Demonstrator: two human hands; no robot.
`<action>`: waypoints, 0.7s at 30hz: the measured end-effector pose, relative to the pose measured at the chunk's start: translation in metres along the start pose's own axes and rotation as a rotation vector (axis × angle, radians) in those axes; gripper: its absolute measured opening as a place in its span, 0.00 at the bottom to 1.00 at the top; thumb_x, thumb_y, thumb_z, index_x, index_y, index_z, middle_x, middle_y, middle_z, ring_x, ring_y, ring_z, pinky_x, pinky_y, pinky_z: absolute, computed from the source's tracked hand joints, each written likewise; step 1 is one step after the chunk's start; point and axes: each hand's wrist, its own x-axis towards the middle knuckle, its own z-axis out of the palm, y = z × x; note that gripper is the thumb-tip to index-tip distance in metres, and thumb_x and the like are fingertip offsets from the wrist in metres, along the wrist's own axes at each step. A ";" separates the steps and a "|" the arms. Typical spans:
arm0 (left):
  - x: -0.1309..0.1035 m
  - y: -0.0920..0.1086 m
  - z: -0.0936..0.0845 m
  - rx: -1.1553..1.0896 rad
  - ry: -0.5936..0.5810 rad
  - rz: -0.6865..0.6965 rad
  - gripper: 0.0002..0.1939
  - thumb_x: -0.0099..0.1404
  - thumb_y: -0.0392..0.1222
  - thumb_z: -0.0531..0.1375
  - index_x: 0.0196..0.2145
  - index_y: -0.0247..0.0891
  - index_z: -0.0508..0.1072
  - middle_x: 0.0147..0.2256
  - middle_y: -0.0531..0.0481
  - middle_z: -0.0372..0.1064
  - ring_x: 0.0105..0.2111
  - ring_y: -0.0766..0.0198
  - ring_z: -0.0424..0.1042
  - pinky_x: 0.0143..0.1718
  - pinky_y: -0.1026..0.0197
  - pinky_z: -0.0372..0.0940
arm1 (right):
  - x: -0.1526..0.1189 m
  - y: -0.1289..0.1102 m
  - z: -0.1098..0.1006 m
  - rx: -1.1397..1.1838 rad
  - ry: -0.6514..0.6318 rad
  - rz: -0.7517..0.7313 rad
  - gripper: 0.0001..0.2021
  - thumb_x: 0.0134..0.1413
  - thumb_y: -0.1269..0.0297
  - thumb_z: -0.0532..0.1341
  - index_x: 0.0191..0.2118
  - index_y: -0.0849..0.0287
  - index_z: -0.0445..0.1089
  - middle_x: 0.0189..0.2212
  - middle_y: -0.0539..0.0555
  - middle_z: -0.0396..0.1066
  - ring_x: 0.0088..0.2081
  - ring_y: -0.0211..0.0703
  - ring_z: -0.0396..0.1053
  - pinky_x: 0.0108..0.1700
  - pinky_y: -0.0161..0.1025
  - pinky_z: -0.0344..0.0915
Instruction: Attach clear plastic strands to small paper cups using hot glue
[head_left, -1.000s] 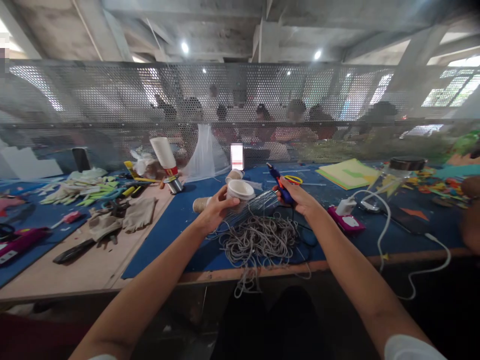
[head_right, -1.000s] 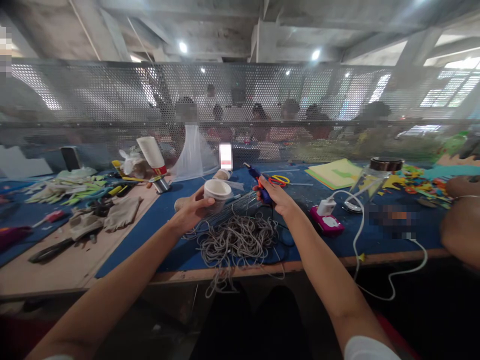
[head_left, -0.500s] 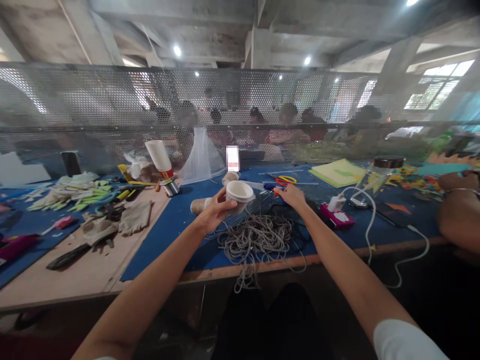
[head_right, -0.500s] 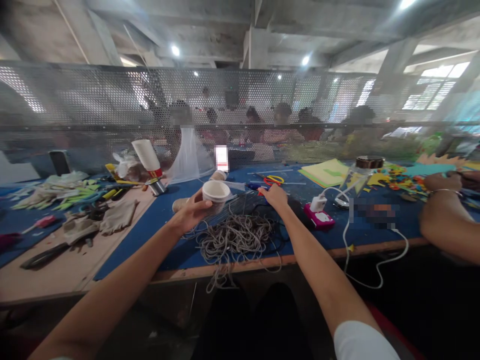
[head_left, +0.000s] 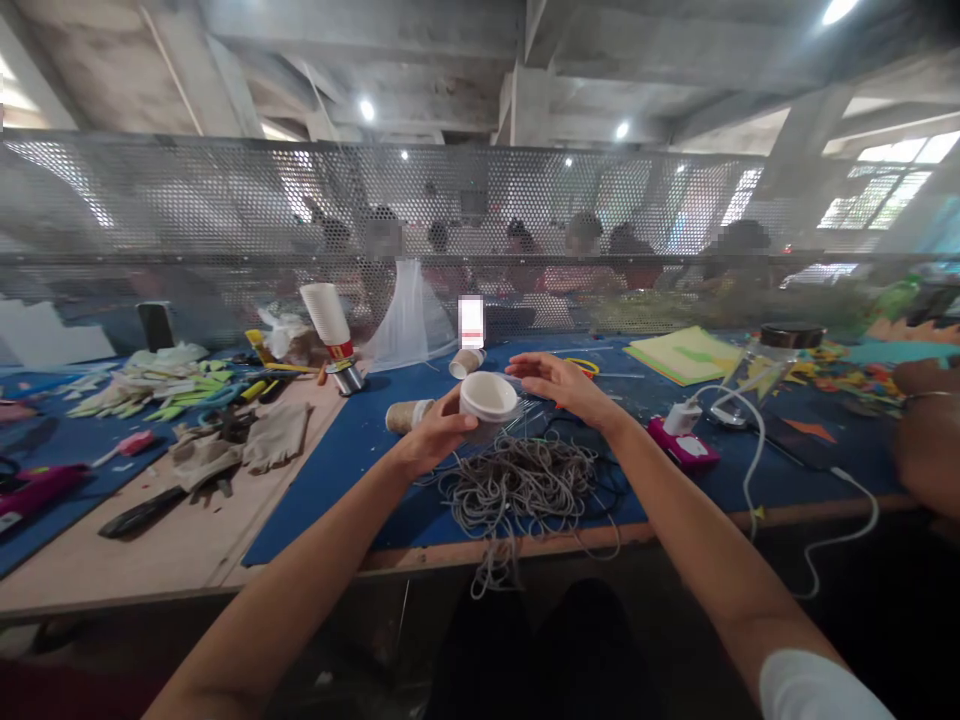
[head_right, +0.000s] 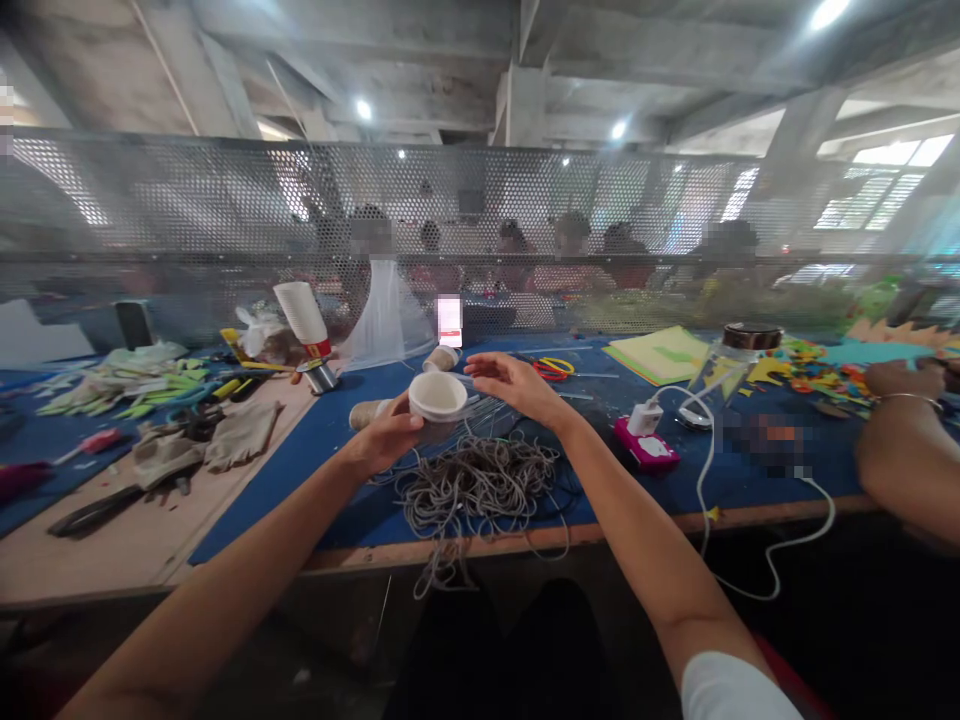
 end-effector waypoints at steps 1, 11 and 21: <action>0.000 0.000 0.000 -0.001 0.003 -0.001 0.33 0.54 0.39 0.69 0.58 0.37 0.70 0.45 0.42 0.76 0.50 0.49 0.73 0.51 0.53 0.65 | 0.001 -0.005 0.003 -0.026 0.002 -0.015 0.21 0.57 0.55 0.65 0.56 0.52 0.70 0.52 0.55 0.75 0.52 0.46 0.73 0.57 0.44 0.67; 0.000 -0.002 -0.003 -0.028 0.032 -0.061 0.32 0.55 0.41 0.68 0.58 0.37 0.71 0.44 0.41 0.76 0.47 0.50 0.75 0.51 0.52 0.67 | -0.006 -0.011 0.019 -0.148 0.284 -0.110 0.07 0.58 0.59 0.65 0.38 0.56 0.75 0.36 0.52 0.76 0.40 0.42 0.73 0.48 0.43 0.69; -0.001 -0.003 -0.002 -0.072 0.050 -0.122 0.31 0.55 0.46 0.67 0.56 0.36 0.71 0.45 0.41 0.76 0.48 0.46 0.74 0.48 0.51 0.69 | -0.021 -0.020 0.033 -0.179 0.318 -0.295 0.01 0.61 0.64 0.63 0.37 0.53 0.71 0.39 0.52 0.75 0.44 0.44 0.73 0.52 0.46 0.68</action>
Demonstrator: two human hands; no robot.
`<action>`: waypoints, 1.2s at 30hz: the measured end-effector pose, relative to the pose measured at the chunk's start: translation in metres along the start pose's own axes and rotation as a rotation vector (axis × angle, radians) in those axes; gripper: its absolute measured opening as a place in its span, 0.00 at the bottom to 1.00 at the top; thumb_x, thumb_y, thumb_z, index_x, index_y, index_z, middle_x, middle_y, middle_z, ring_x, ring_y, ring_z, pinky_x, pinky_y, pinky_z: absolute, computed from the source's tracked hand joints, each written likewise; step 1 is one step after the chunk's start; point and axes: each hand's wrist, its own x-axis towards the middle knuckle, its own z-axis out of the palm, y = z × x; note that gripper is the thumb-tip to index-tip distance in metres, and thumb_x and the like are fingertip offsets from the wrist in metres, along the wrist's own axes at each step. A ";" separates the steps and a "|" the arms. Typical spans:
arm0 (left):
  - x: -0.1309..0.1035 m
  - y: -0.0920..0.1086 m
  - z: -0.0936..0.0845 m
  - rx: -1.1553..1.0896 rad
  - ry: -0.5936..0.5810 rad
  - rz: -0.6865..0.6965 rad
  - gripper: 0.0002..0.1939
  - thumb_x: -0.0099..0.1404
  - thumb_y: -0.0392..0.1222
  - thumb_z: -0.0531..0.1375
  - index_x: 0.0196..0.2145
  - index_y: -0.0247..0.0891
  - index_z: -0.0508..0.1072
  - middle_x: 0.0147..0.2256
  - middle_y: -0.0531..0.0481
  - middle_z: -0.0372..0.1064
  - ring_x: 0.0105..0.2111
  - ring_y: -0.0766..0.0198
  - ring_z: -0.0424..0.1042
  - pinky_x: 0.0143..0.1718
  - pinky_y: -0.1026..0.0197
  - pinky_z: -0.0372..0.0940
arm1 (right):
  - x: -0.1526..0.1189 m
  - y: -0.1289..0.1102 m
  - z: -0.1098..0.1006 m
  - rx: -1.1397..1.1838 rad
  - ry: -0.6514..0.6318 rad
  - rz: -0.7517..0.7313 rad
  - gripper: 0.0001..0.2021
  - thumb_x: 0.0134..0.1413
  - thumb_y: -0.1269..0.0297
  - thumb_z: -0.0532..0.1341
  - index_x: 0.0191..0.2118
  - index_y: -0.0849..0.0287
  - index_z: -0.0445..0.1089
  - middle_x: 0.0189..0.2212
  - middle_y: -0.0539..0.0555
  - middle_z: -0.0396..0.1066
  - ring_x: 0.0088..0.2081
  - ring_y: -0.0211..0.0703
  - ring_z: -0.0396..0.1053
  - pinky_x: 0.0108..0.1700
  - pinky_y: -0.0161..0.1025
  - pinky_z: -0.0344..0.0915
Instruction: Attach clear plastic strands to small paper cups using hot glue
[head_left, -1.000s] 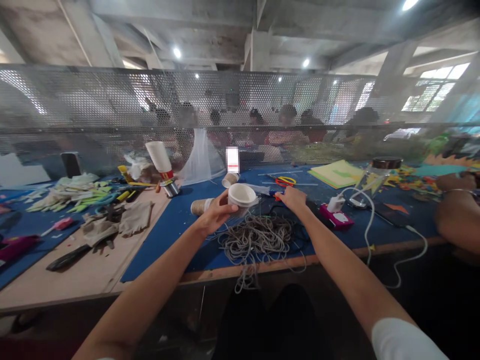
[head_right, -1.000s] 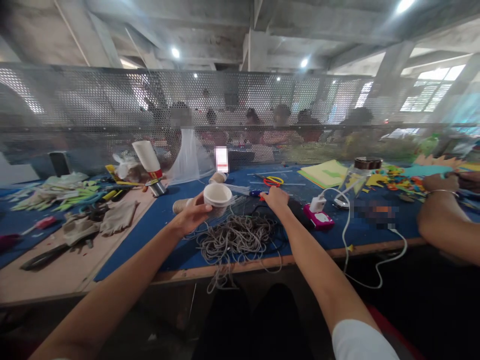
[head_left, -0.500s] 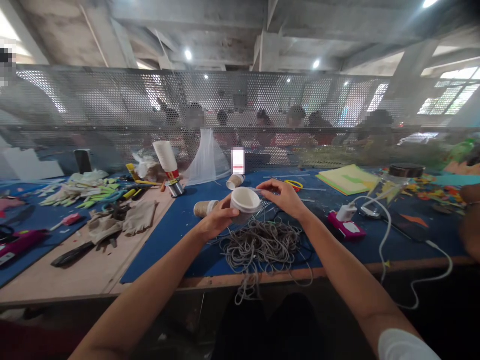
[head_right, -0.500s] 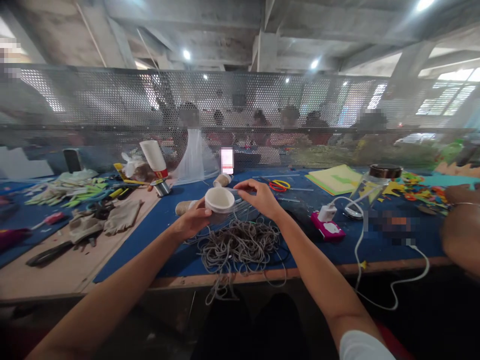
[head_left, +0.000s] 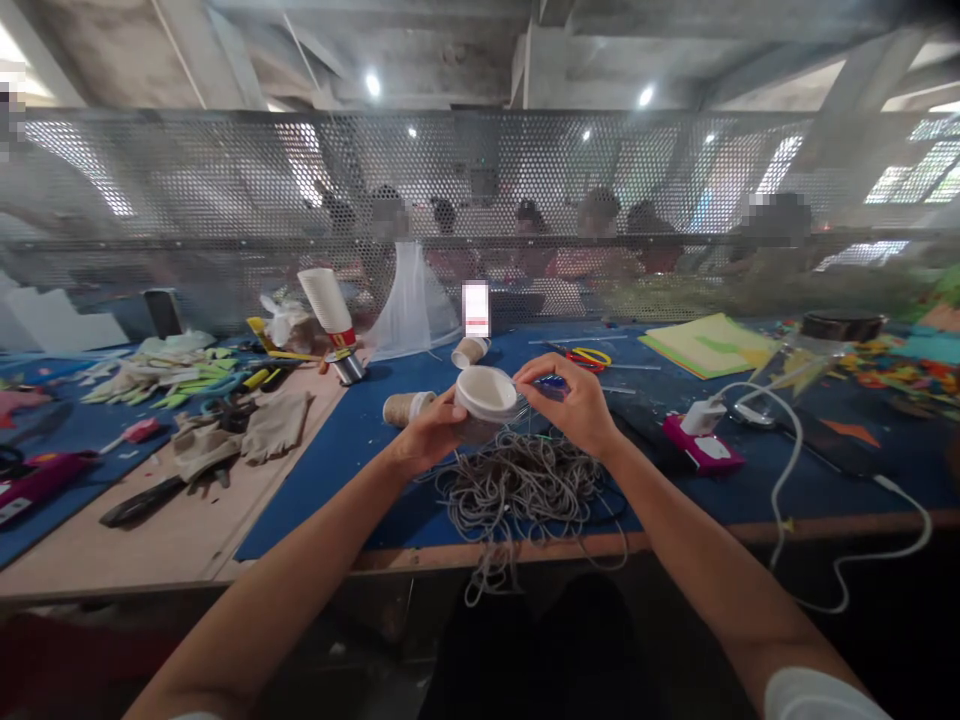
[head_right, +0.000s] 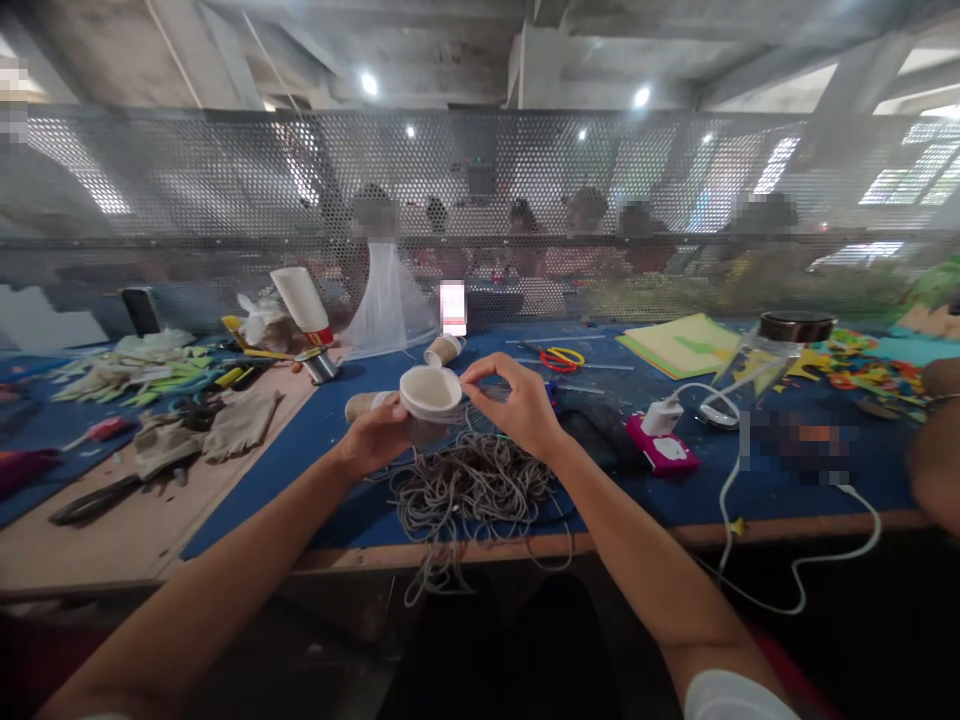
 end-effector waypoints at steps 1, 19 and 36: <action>0.000 0.000 0.000 0.002 0.002 -0.005 0.31 0.55 0.46 0.66 0.55 0.36 0.71 0.45 0.41 0.76 0.48 0.46 0.74 0.48 0.50 0.69 | -0.001 0.000 0.001 -0.009 0.005 -0.006 0.01 0.61 0.64 0.63 0.38 0.53 0.72 0.39 0.52 0.75 0.44 0.44 0.73 0.51 0.46 0.69; -0.001 0.002 -0.003 0.027 0.006 0.003 0.27 0.53 0.47 0.67 0.51 0.38 0.74 0.44 0.41 0.76 0.47 0.49 0.75 0.46 0.54 0.70 | -0.005 -0.019 -0.005 -0.078 -0.078 -0.015 0.04 0.62 0.61 0.64 0.41 0.51 0.74 0.38 0.51 0.76 0.41 0.42 0.73 0.47 0.43 0.70; 0.000 0.004 -0.003 0.148 -0.022 0.088 0.32 0.52 0.43 0.69 0.55 0.37 0.74 0.45 0.43 0.76 0.50 0.48 0.72 0.50 0.55 0.66 | -0.003 -0.015 -0.004 0.145 -0.101 0.213 0.08 0.60 0.56 0.65 0.39 0.54 0.74 0.36 0.51 0.77 0.39 0.41 0.75 0.45 0.41 0.71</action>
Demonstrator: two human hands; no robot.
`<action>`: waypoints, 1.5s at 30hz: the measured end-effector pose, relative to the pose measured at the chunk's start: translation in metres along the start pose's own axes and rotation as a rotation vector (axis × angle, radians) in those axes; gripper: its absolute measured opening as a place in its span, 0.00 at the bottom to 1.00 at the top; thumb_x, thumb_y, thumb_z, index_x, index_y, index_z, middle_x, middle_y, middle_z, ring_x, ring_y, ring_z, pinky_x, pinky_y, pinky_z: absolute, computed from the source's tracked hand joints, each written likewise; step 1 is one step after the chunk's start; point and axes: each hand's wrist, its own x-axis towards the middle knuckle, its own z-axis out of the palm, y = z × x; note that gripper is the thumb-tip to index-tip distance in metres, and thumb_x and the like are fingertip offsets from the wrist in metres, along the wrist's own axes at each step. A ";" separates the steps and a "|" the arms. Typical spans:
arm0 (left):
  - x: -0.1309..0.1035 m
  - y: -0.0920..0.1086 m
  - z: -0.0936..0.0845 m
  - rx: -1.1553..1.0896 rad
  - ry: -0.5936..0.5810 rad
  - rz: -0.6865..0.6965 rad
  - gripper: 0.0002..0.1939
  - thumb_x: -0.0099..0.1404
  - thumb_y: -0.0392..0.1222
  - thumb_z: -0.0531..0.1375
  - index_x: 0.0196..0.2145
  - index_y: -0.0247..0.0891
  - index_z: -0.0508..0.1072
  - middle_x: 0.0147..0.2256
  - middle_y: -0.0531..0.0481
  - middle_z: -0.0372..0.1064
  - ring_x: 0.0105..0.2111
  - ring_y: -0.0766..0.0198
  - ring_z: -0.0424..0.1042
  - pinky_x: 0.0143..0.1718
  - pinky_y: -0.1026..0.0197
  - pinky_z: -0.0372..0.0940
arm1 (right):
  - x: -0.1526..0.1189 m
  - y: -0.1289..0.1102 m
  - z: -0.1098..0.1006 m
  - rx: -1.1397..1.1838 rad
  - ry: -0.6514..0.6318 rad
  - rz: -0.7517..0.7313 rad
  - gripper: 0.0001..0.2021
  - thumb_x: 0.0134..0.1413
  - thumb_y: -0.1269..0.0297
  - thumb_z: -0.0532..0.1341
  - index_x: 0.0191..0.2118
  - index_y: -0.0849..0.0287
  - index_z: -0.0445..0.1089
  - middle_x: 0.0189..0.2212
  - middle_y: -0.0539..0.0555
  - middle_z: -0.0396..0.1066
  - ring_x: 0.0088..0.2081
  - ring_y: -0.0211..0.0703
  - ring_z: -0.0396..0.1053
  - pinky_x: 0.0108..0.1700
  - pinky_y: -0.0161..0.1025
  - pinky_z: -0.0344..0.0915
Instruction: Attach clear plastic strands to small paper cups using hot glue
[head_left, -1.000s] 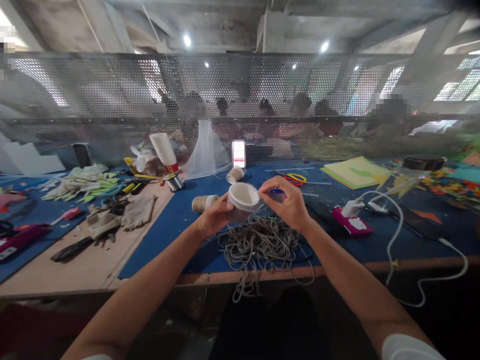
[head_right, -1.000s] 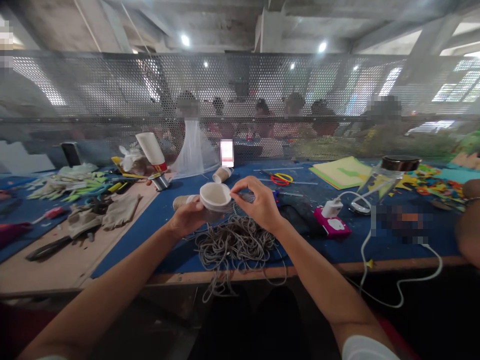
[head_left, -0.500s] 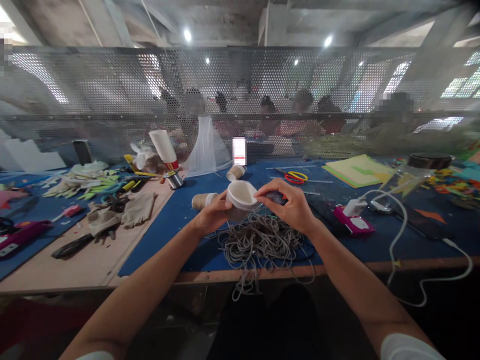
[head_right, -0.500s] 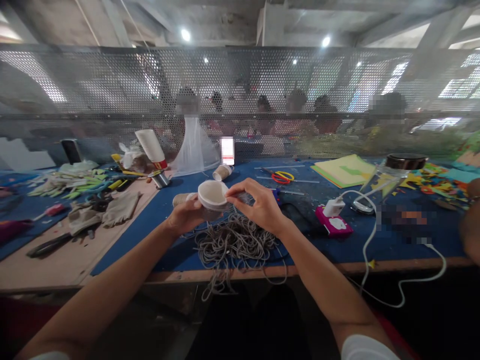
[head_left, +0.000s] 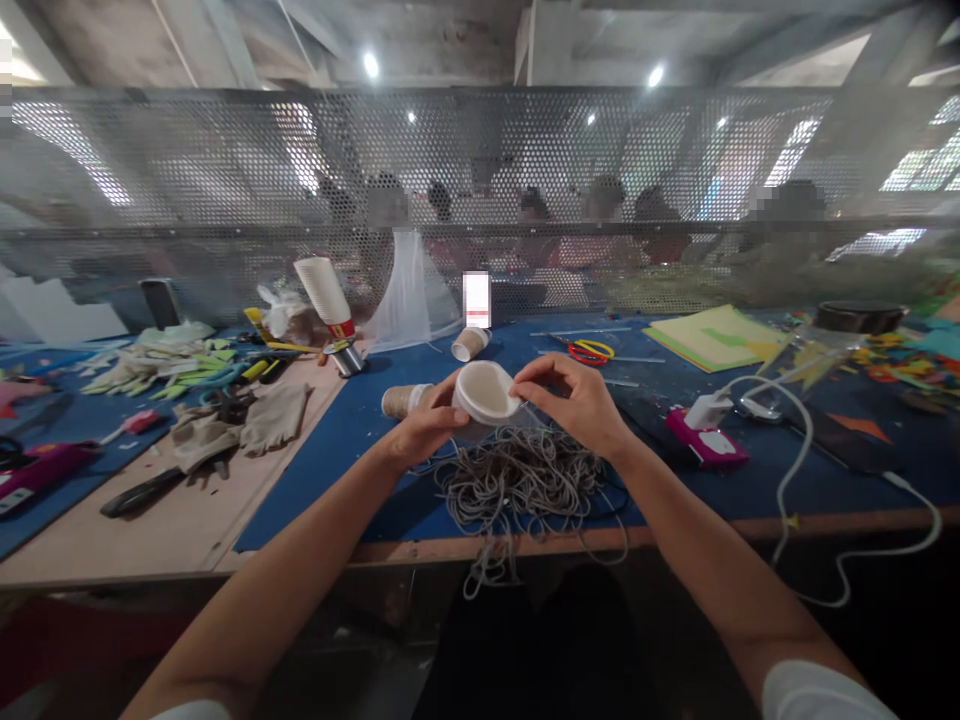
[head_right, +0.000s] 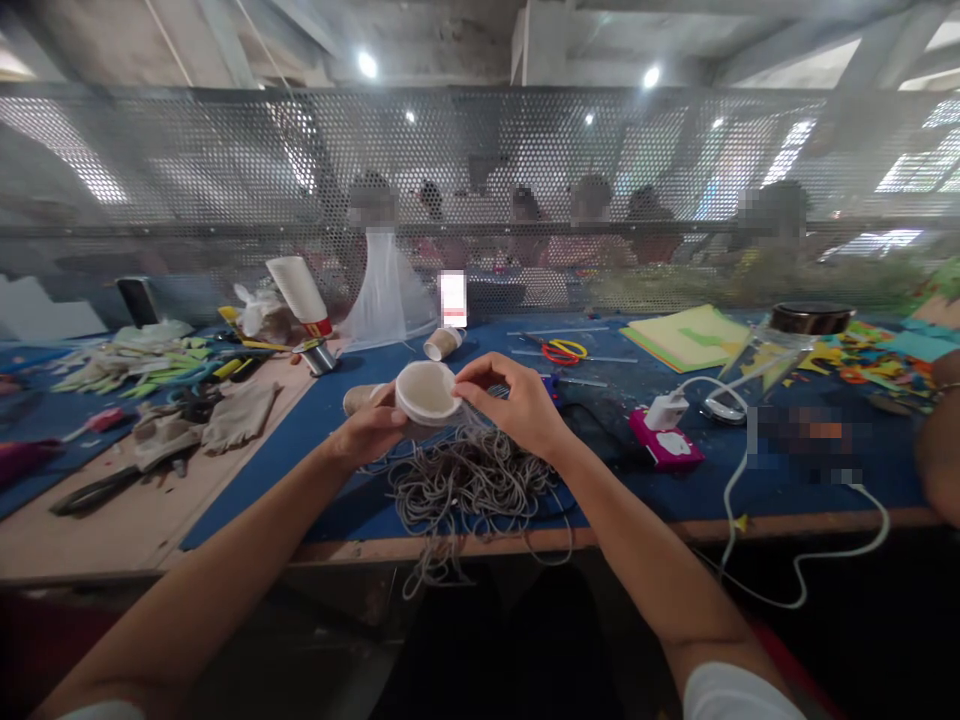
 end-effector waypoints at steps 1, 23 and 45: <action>0.000 0.000 0.000 0.014 0.002 0.003 0.33 0.51 0.43 0.70 0.56 0.38 0.73 0.45 0.43 0.75 0.50 0.48 0.72 0.50 0.56 0.66 | 0.001 0.002 0.001 0.005 0.000 0.008 0.08 0.58 0.57 0.67 0.39 0.54 0.74 0.36 0.51 0.77 0.38 0.41 0.74 0.45 0.41 0.71; 0.005 -0.007 0.003 0.421 0.041 0.194 0.39 0.49 0.41 0.74 0.59 0.45 0.70 0.60 0.44 0.66 0.60 0.44 0.63 0.61 0.47 0.58 | 0.011 0.026 0.001 0.082 -0.152 0.380 0.11 0.50 0.59 0.65 0.37 0.58 0.67 0.30 0.50 0.69 0.31 0.38 0.65 0.33 0.38 0.63; 0.005 -0.004 0.028 0.216 0.144 -0.002 0.29 0.61 0.52 0.63 0.57 0.39 0.71 0.57 0.41 0.71 0.55 0.45 0.69 0.54 0.50 0.64 | 0.003 0.029 0.008 -0.478 0.055 0.143 0.08 0.50 0.71 0.60 0.39 0.57 0.68 0.35 0.52 0.73 0.36 0.41 0.70 0.40 0.38 0.64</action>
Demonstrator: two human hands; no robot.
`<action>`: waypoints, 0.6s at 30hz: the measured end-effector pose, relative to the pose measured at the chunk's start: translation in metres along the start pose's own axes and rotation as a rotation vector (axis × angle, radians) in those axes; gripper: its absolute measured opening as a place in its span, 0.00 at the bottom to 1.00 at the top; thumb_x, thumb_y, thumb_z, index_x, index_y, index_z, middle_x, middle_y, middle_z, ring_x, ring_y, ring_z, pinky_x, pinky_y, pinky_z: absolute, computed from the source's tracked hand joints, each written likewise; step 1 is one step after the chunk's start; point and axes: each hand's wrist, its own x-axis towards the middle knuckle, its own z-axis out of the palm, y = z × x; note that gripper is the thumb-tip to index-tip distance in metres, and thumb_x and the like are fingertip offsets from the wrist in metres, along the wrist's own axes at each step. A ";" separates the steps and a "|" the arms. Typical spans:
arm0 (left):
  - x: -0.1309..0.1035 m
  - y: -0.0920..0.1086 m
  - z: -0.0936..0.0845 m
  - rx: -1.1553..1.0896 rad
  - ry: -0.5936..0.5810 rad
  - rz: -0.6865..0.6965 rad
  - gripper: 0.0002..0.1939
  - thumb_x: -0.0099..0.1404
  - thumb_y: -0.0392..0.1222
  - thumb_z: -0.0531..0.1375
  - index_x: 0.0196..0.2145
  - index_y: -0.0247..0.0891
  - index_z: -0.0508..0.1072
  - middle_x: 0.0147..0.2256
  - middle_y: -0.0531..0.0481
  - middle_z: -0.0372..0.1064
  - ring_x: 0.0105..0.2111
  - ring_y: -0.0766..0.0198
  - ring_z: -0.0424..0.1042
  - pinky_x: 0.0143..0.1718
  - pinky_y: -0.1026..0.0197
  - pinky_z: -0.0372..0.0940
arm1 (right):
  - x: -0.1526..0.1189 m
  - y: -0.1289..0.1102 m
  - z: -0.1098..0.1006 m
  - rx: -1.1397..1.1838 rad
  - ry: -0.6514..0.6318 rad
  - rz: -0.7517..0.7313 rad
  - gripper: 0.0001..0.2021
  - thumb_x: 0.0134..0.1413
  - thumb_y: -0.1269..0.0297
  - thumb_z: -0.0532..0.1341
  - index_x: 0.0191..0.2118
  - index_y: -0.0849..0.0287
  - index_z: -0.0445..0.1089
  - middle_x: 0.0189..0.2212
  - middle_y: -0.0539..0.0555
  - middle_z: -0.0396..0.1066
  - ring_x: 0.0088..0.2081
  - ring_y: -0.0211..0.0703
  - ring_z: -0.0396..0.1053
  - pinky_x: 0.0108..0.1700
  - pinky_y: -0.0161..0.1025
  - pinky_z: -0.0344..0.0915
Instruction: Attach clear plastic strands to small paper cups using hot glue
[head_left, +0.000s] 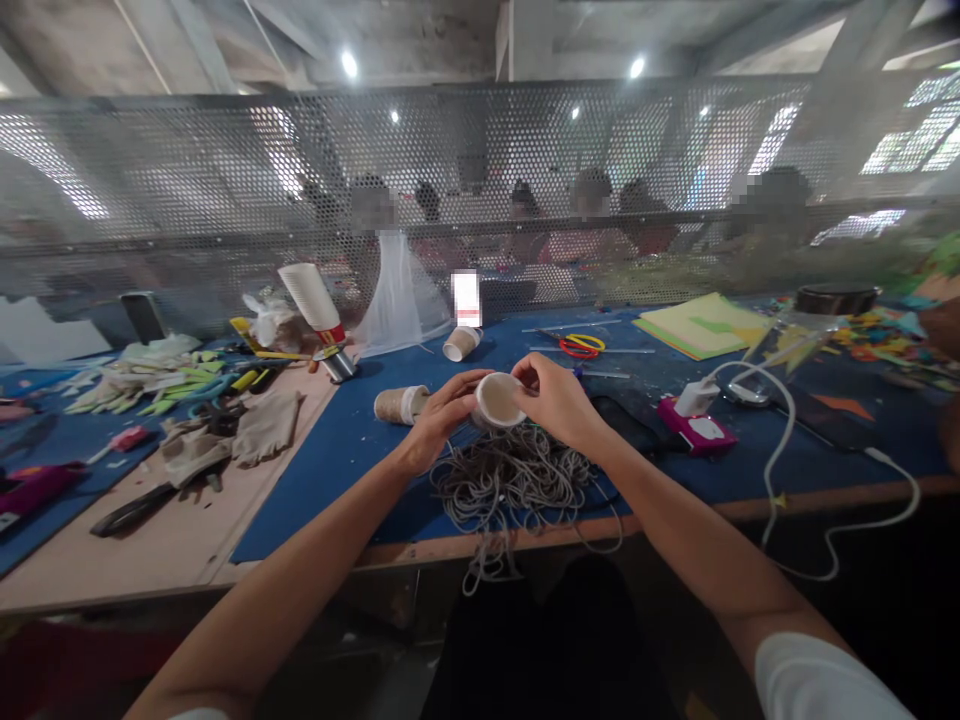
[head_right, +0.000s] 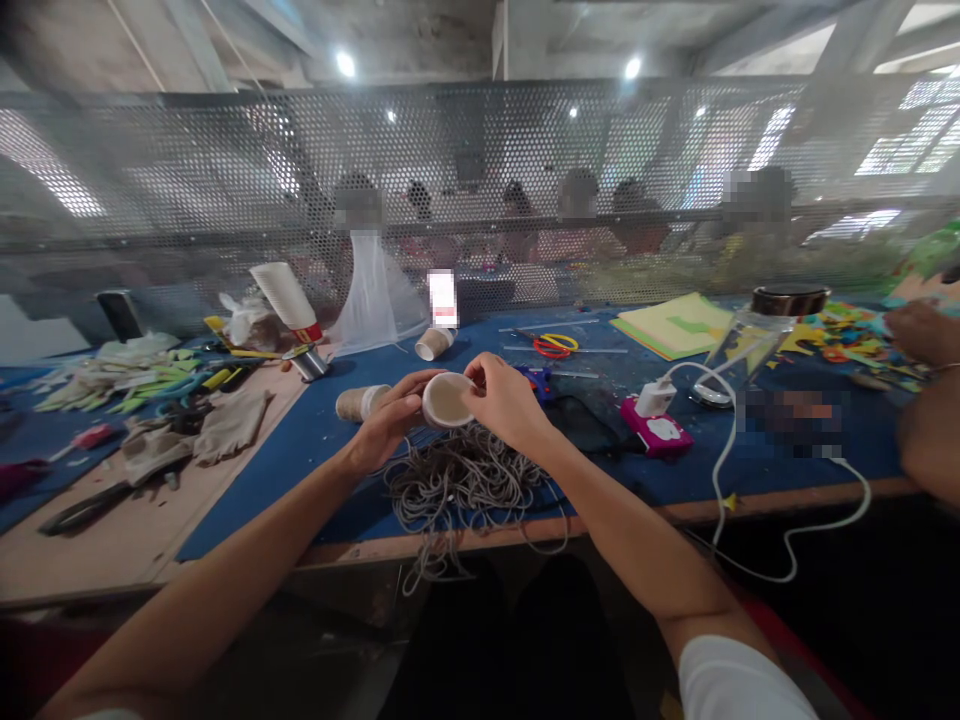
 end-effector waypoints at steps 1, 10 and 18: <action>0.000 0.000 0.001 0.027 0.018 -0.005 0.28 0.61 0.52 0.63 0.57 0.39 0.72 0.56 0.41 0.71 0.54 0.46 0.70 0.53 0.50 0.64 | -0.001 -0.002 0.001 -0.040 0.009 -0.029 0.09 0.51 0.72 0.59 0.40 0.57 0.67 0.36 0.52 0.73 0.37 0.41 0.70 0.40 0.38 0.64; 0.004 -0.011 0.001 0.366 0.151 0.053 0.22 0.62 0.52 0.64 0.49 0.37 0.77 0.48 0.44 0.76 0.50 0.50 0.72 0.52 0.54 0.64 | -0.009 -0.010 0.014 -0.272 -0.025 -0.125 0.09 0.56 0.72 0.57 0.42 0.57 0.65 0.42 0.55 0.71 0.40 0.45 0.72 0.39 0.39 0.64; 0.006 -0.013 -0.001 0.410 0.236 0.040 0.18 0.61 0.51 0.64 0.42 0.36 0.80 0.43 0.45 0.78 0.45 0.53 0.73 0.48 0.57 0.65 | -0.011 -0.012 0.019 -0.218 -0.055 -0.127 0.07 0.57 0.71 0.58 0.42 0.57 0.65 0.42 0.54 0.71 0.40 0.42 0.72 0.41 0.39 0.66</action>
